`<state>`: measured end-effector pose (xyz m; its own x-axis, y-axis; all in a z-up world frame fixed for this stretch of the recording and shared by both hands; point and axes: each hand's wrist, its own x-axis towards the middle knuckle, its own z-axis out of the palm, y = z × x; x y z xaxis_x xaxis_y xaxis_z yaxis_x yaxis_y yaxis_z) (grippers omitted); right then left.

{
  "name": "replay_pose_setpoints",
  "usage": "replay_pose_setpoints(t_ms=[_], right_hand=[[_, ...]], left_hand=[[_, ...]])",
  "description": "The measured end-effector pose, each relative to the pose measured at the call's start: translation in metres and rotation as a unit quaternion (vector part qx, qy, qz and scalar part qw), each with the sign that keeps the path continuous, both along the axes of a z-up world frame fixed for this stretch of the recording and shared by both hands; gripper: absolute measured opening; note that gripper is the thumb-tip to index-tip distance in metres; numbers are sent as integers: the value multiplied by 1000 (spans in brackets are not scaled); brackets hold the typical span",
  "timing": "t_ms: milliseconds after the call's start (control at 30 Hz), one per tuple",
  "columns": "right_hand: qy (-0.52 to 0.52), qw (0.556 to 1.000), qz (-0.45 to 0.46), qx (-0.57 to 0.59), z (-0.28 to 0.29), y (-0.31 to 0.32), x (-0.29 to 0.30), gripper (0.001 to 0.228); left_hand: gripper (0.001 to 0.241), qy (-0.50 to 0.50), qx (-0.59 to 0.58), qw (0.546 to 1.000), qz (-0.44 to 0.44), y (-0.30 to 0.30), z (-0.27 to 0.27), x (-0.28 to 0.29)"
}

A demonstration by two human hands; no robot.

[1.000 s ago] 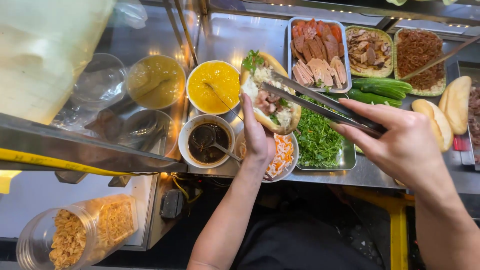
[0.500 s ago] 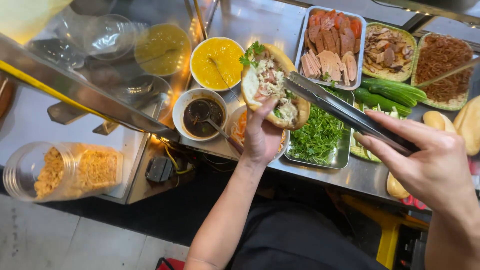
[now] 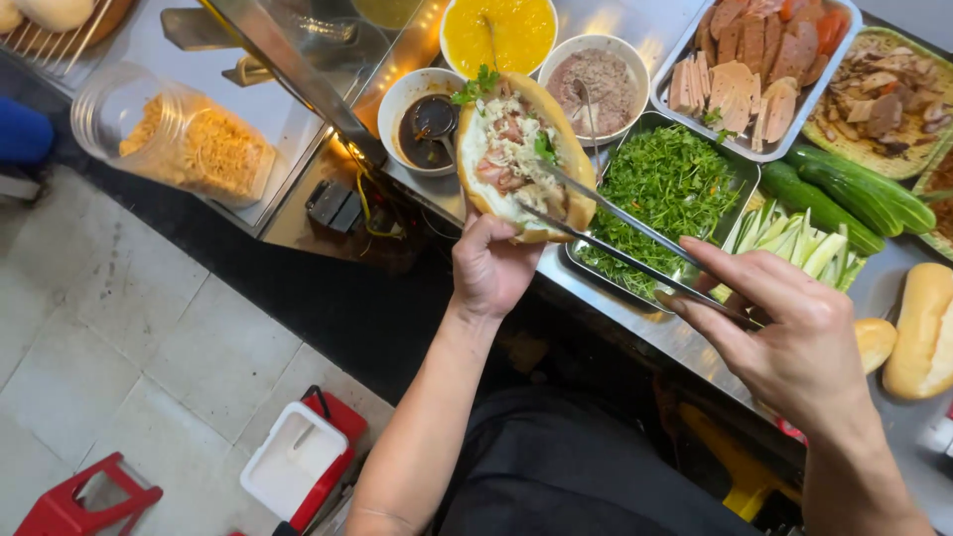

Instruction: Assembling and grilling banh mi sandwiches with meat, vegetables, and sauces.

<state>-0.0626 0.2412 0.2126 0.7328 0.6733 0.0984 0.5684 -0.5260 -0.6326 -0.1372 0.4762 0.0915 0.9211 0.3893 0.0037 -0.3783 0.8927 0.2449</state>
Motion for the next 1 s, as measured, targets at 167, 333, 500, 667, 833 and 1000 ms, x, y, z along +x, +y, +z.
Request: replay_pose_setpoints(t_ms=[167,333,500,667,833,1000], right_hand=[[23,998,22,48,3,6,-1,51],[47,998,-36,13,-8,15,-1,53],[-90,984,-54,-143,-88,30,-2,45],[-96,971,-98,-198,-123,34,-9,40],[-78,970,-142,-181,-94,30,-22,42],[-102,976,-123,-146,-118,58,-6,45]], left_hand=[[77,26,-18,999,16,16,-7,-23],[74,-9,11,999,49,50,-15,-46],[67,-18,3,999,27,79,-25,-71],[99,117,-51,990,62,92,-47,-68],[100,120,-54,990,40,104,-55,-74],[97,97,-54,994,13,108,-61,-67]])
